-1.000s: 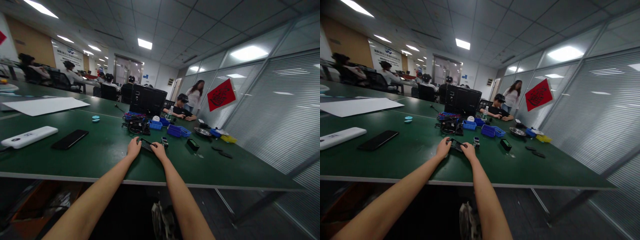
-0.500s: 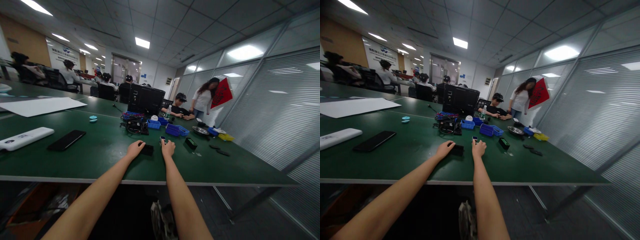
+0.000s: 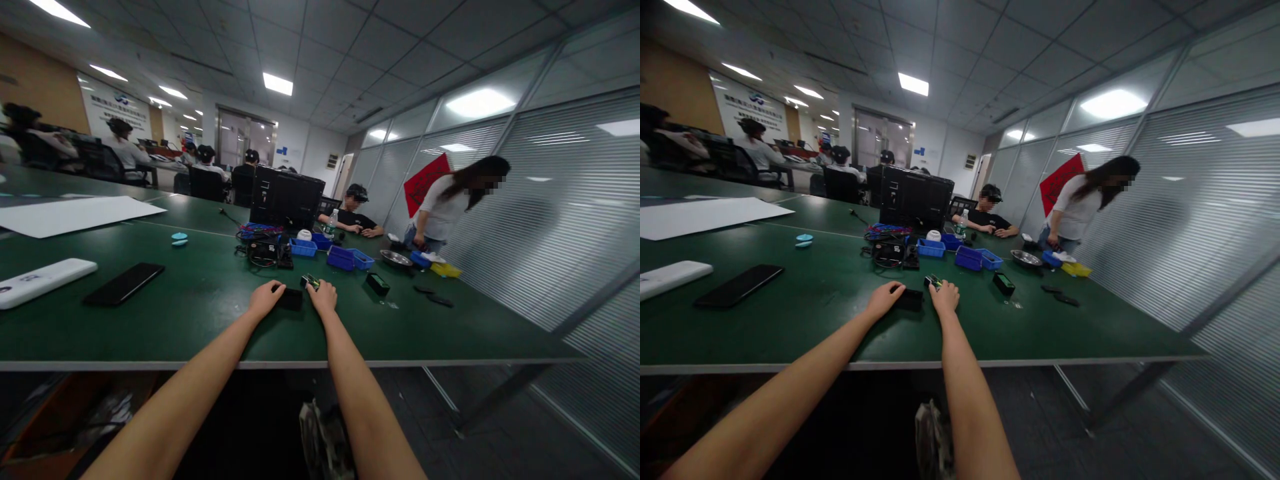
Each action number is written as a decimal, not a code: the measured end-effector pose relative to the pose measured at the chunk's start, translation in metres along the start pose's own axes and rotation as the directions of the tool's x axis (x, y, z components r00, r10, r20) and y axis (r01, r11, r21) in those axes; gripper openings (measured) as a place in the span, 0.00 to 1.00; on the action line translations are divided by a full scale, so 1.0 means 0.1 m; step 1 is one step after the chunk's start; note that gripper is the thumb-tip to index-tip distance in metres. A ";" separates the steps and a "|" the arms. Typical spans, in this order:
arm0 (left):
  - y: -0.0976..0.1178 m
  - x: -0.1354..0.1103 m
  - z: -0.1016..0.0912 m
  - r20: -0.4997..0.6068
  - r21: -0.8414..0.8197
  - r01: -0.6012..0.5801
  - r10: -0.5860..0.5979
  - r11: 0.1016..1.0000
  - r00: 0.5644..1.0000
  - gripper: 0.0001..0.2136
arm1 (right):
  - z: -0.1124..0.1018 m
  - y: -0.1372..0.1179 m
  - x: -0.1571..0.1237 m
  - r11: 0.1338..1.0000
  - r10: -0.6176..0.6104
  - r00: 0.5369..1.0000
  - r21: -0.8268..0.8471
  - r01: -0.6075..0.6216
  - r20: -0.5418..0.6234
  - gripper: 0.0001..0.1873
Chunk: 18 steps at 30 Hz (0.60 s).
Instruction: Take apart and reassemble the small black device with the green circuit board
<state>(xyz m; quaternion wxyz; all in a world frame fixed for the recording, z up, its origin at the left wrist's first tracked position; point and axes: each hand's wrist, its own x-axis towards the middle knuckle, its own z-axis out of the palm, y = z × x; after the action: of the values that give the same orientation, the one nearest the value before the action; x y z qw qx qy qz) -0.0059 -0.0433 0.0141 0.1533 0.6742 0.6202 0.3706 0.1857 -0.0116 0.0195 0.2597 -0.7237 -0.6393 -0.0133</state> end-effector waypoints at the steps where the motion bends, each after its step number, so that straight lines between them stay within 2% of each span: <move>1: 0.00 0.00 0.00 -0.001 0.001 0.004 -0.004 1.000 1.000 0.16 | 0.00 0.01 0.01 1.000 0.000 1.000 -0.013 0.000 0.012 0.23; 3: 0.01 0.00 0.00 0.001 0.003 0.013 -0.013 1.000 1.000 0.16 | 0.01 0.02 0.01 0.999 -0.027 1.000 -0.025 0.027 0.000 0.20; 8: 0.02 -0.01 -0.01 0.009 -0.005 0.013 -0.013 1.000 1.000 0.16 | 0.00 -0.01 -0.02 0.987 -0.158 0.985 -0.008 0.158 -0.074 0.19; 12: 0.02 -0.01 -0.01 0.008 -0.022 0.012 -0.012 1.000 1.000 0.16 | -0.05 -0.02 -0.03 0.982 -0.167 0.982 0.072 0.174 -0.091 0.25; 15: 0.01 -0.01 -0.03 0.012 -0.077 0.024 -0.023 0.997 1.000 0.18 | -0.09 0.05 0.01 0.985 -0.121 0.993 0.120 0.121 -0.009 0.30; 18: -0.02 -0.01 -0.10 0.100 -0.149 -0.008 0.023 0.989 0.995 0.26 | -0.09 0.15 0.08 0.977 -0.126 0.988 0.182 0.108 0.089 0.28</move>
<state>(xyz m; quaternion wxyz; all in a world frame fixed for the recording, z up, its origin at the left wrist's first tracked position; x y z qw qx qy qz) -0.0137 -0.0466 0.0190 0.2313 0.6836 0.5773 0.3820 0.2038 -0.0088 0.0243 0.2892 -0.6586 -0.6917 0.0645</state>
